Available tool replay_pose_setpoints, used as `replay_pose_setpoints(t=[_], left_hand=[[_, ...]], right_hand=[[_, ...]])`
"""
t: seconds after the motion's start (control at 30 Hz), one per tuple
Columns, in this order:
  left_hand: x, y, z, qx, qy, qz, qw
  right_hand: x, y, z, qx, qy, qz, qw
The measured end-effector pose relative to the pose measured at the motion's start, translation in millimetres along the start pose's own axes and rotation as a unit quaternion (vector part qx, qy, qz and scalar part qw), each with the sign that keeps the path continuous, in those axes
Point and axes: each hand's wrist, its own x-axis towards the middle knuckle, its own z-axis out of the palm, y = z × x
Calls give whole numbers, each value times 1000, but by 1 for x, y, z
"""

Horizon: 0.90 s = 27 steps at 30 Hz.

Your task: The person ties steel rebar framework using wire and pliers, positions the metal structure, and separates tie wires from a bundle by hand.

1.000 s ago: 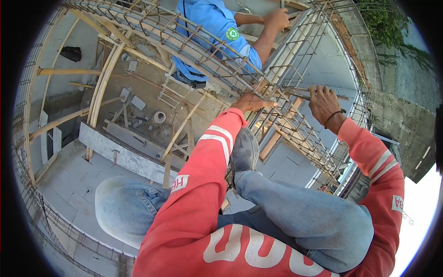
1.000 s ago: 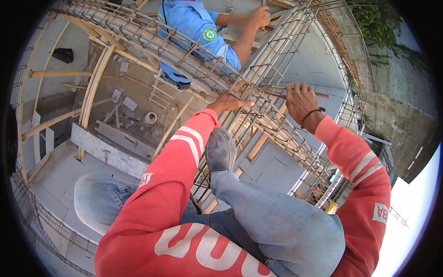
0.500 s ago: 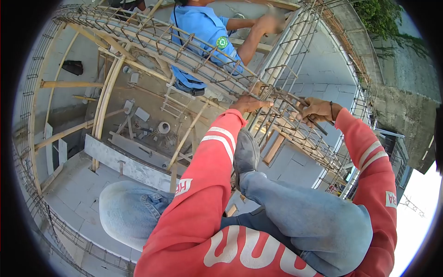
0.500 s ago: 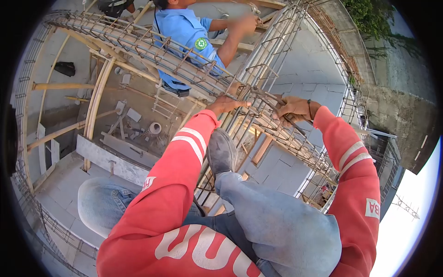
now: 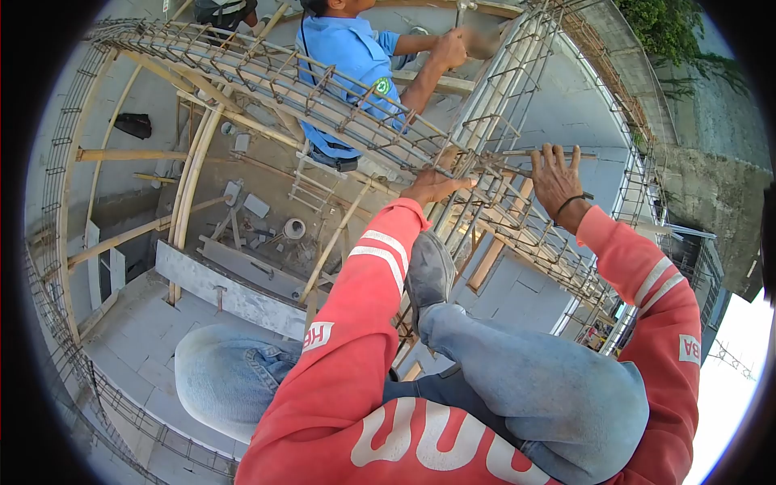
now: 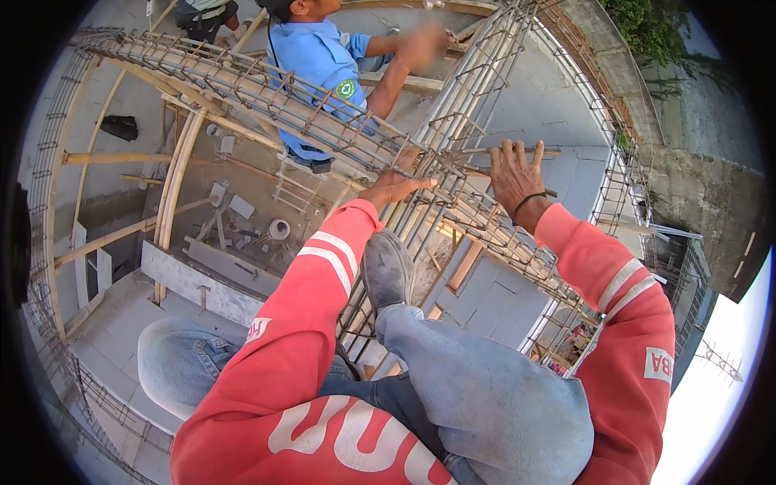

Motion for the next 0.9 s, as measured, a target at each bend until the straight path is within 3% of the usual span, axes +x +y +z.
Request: replay_pose_setpoints(t=[0.17, 0.4, 0.47, 0.57, 0.63, 0.77, 0.83, 0.9], left_hand=[[-3, 5, -1, -3, 10, -2, 1000], [4, -5, 8, 5, -7, -31, 999], [7, -7, 11, 6, -15, -48, 999], [8, -10, 8, 18, -48, -101, 994], [-15, 21, -10, -13, -49, -68, 996], [-3, 9, 1, 6, -19, -23, 1000], [-14, 22, -6, 1, -51, -147, 988], [-13, 18, -7, -6, -40, -105, 994]], right_hand=[[-6, -11, -6, 45, -88, 55, 994], [-6, -13, -1, 11, -83, 42, 996], [-6, -13, -1, 43, -129, 58, 989], [-10, -25, 10, 71, -106, 53, 990], [-12, -22, 14, 48, -69, 51, 995], [-4, -10, 9, 2, -47, 18, 999], [1, -7, 8, 17, -52, 12, 998], [5, -2, 10, 45, -47, -10, 998]])
